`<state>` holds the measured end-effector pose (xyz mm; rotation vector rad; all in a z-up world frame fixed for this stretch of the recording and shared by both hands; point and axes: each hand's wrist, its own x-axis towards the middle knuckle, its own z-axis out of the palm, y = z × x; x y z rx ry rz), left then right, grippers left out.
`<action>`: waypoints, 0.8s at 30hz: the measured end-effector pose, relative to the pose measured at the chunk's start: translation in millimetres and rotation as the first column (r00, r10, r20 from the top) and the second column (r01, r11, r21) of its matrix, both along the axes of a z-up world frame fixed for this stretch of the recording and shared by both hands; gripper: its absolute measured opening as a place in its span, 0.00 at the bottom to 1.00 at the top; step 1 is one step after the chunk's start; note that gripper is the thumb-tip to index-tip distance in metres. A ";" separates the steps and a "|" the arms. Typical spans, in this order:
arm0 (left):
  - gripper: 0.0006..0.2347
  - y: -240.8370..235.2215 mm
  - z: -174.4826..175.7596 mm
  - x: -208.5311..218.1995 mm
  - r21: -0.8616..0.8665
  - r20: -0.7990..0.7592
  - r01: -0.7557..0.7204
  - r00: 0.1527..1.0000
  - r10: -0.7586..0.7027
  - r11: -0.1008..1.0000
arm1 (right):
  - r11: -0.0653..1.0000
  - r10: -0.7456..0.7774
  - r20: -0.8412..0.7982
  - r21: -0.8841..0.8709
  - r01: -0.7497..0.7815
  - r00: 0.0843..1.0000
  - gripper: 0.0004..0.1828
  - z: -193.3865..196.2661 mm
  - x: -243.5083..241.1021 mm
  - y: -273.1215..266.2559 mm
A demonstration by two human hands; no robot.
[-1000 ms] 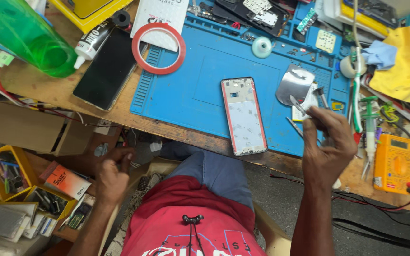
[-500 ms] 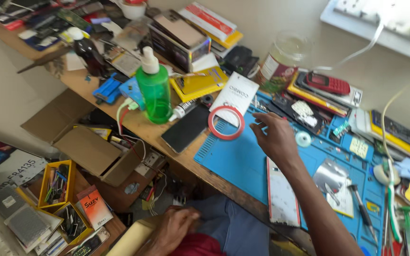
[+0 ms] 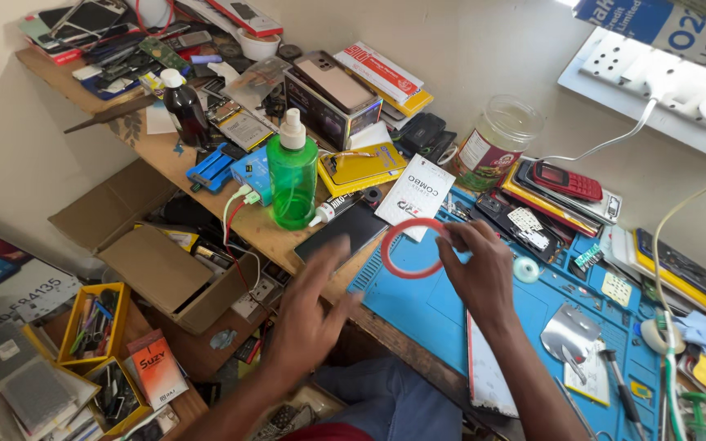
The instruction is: The person applies red adhesive tape to the edges of a disassembled smartphone frame on a blue mat. They use scissors to cut the tape and a metal tool to press it down, working around the perimeter of the device.
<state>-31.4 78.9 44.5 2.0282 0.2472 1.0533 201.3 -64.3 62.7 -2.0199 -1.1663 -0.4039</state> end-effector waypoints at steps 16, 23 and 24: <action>0.07 -11.2 -9.0 79.0 -0.461 0.059 0.355 0.927 -0.372 0.813 | 0.989 -0.028 -0.319 0.126 0.072 0.947 0.11 26.5 -57.6 -81.8; 0.07 -17.6 -17.1 79.4 -0.464 0.019 0.328 0.932 -0.361 0.823 | 0.986 0.012 -0.331 0.160 0.043 0.944 0.09 25.4 -54.2 -90.2; 0.07 -18.3 -17.3 80.5 -0.465 0.013 0.325 0.932 -0.361 0.823 | 0.986 0.020 -0.331 0.165 0.038 0.943 0.10 26.1 -53.5 -91.4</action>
